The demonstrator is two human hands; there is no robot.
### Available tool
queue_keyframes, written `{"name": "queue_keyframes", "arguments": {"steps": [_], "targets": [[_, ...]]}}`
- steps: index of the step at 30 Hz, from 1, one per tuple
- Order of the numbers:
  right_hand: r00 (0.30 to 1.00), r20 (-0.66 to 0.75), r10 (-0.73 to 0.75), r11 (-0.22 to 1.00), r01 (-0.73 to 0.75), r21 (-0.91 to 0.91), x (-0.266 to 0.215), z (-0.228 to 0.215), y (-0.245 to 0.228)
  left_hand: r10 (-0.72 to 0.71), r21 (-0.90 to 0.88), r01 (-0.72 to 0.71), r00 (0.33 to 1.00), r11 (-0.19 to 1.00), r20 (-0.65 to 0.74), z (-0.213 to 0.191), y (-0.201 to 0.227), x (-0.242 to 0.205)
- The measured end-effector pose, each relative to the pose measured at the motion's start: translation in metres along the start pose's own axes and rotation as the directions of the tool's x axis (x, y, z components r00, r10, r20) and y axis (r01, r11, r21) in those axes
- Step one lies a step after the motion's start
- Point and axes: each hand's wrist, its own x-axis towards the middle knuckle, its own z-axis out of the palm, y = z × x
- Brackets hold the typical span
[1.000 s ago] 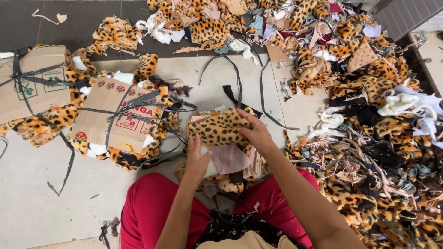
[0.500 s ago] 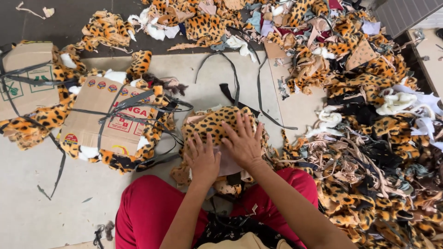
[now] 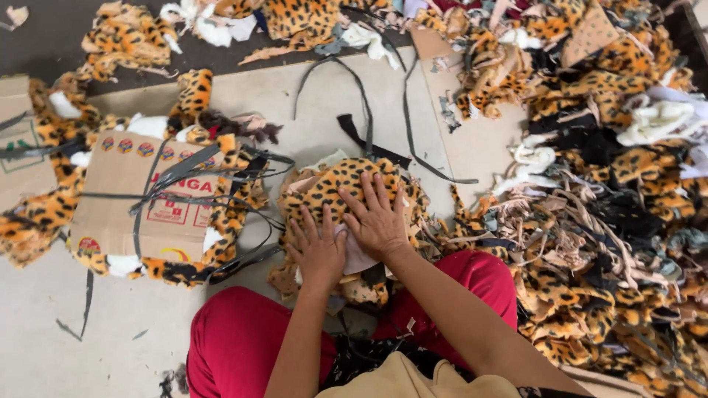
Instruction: Sorting and stacking leopard print fabric scraps onto cardboard bases on a warehouse floor.
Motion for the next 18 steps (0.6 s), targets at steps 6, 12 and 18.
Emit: {"name": "queue_keyframes", "arguments": {"steps": [6,12,18], "targets": [[0.994,-0.113,0.001,0.999,0.005,0.047,-0.001,0.001,-0.001,-0.003,0.154,0.023,0.992,0.988,-0.127,0.017,-0.005,-0.001],[0.939,-0.337,0.07,0.995,-0.043,0.087,-0.057,-0.027,0.009,0.245,0.251,-0.188,0.944,0.95,-0.222,0.024,0.045,-0.052],[0.863,-0.458,0.214,0.969,-0.246,-0.01,-0.16,-0.092,0.092,0.573,0.136,-0.567,0.819,0.813,-0.012,0.045,0.151,-0.122]]}}
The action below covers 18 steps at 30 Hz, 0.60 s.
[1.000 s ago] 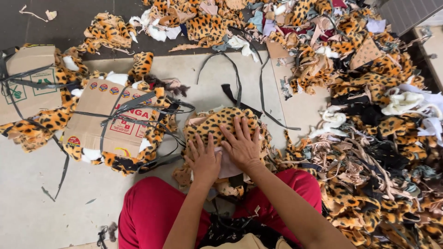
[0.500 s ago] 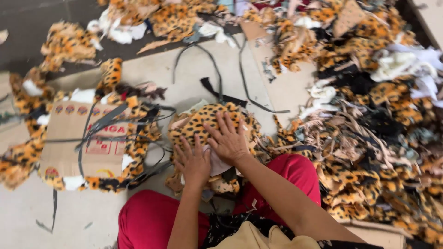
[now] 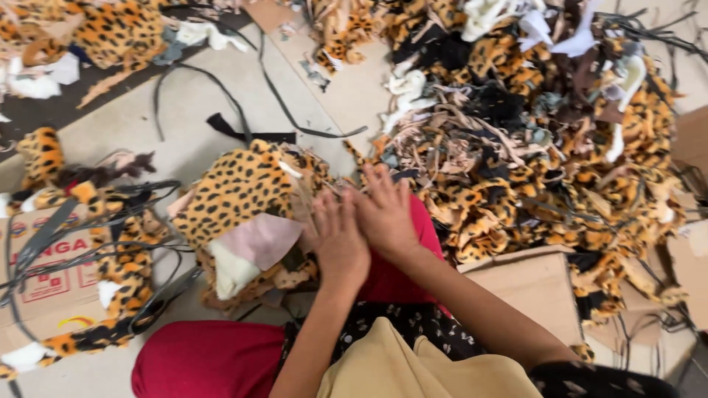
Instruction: Sorting and stacking leopard print fabric scraps onto cardboard bases on a warehouse floor.
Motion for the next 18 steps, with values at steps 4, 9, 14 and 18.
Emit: {"name": "queue_keyframes", "arguments": {"steps": [4,9,14,18], "targets": [[0.995,0.007,0.097,0.984,-0.094,-0.152,-0.049,-0.024,0.103,0.198,-0.036,-0.195,0.974,0.98,0.114,0.06,0.058,0.005],[0.745,0.347,0.57,0.814,-0.455,-0.361,-0.076,-0.034,0.18,0.253,-0.016,-0.266,0.895,0.964,0.366,0.068,0.085,0.002],[0.812,0.305,0.497,0.866,-0.441,-0.235,-0.069,-0.061,0.18,0.197,-0.116,-0.163,0.89,0.98,0.411,0.073,0.06,0.011],[0.915,0.162,0.369,0.908,-0.392,0.149,-0.042,-0.097,0.157,0.229,-0.471,-0.013,0.885,0.882,0.405,0.042,0.047,0.007]]}}
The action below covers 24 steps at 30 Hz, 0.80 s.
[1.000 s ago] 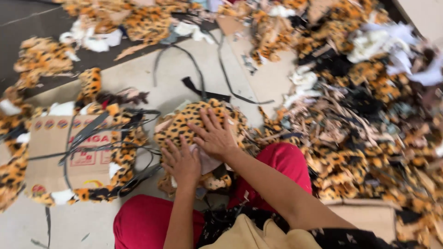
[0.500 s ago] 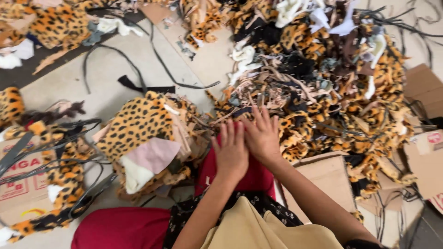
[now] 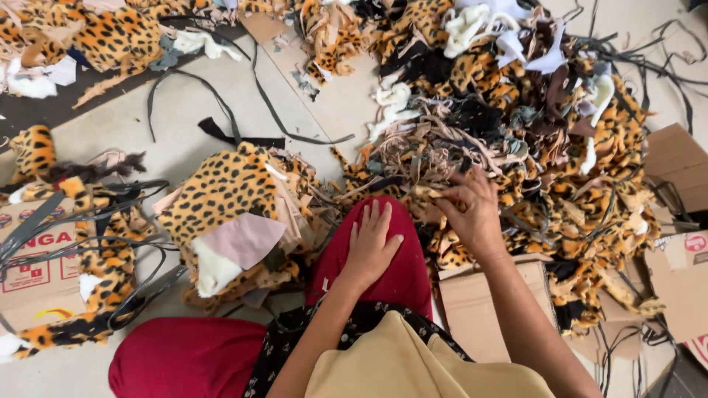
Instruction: Sorting and stacking leopard print fabric scraps onto cardboard bases on a warehouse floor.
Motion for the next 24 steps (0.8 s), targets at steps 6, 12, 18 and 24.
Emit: {"name": "queue_keyframes", "arguments": {"steps": [6,12,18,24], "targets": [[0.86,0.493,-0.135,0.768,-0.224,0.6,0.013,-0.033,-0.085,0.037,-0.515,-0.039,0.999,0.856,-0.013,-0.013,-0.011,-0.023],[0.619,0.75,-0.233,0.921,-0.106,0.374,0.008,0.005,-0.119,-0.069,-0.647,-0.02,0.991,0.762,-0.111,-0.049,0.0,-0.078],[0.725,0.528,-0.442,0.763,-0.006,0.646,0.022,-0.018,-0.129,-0.252,-0.812,-0.078,0.93,0.578,-0.269,-0.05,-0.046,-0.105],[0.787,0.589,-0.185,0.845,-0.179,0.504,0.027,-0.03,-0.122,-0.35,-0.857,-0.077,0.892,0.509,-0.288,-0.056,-0.07,-0.124]]}}
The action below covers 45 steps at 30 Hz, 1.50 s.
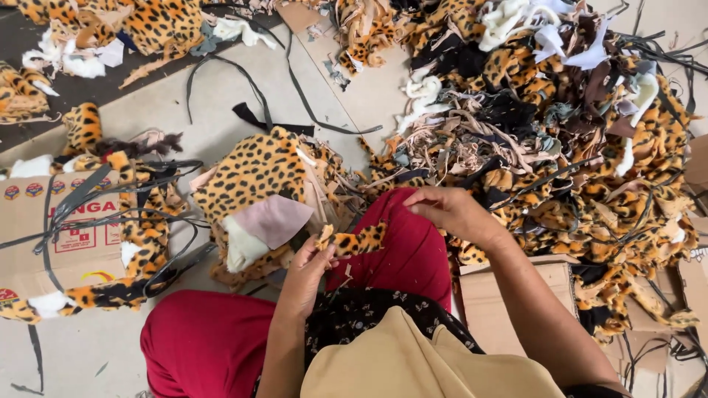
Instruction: Sorting and stacking leopard print fabric scraps onto cardboard bases on a warehouse floor.
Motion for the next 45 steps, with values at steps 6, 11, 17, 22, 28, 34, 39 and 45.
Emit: {"name": "queue_keyframes", "arguments": {"steps": [6,11,17,22,28,34,39,45], "targets": [[0.91,0.403,-0.096,0.806,0.308,-0.505,0.02,0.072,0.005,0.013,0.057,-0.017,0.998,0.998,0.068,0.003,0.006,-0.005],[0.885,0.415,-0.212,0.97,0.241,-0.018,0.026,0.089,0.013,0.016,0.124,-0.02,0.999,0.992,0.033,-0.022,0.005,-0.021],[0.922,0.379,0.081,0.824,-0.276,0.495,0.046,0.129,0.032,-0.036,0.02,0.041,0.978,0.999,-0.205,-0.058,0.003,-0.032],[0.937,0.275,0.217,0.758,-0.339,0.557,0.091,0.164,0.024,-0.017,0.036,0.031,0.941,0.999,-0.337,-0.07,0.027,-0.024],[0.975,0.078,0.208,0.976,-0.212,0.054,0.124,0.158,0.043,-0.056,0.275,0.158,0.936,0.948,-0.348,-0.074,0.029,0.012],[0.97,0.08,0.229,0.973,-0.226,-0.052,0.115,0.153,0.071,-0.173,0.36,0.281,0.937,0.89,-0.304,-0.077,0.02,0.015],[0.982,0.021,0.186,0.978,-0.183,-0.101,0.121,0.162,0.057,-0.147,0.369,0.286,0.92,0.884,-0.362,-0.089,0.022,0.015],[0.922,-0.18,-0.343,0.722,0.136,-0.679,0.092,0.172,0.015,-0.141,0.442,0.361,0.879,0.821,-0.456,-0.074,0.066,-0.01]]}}
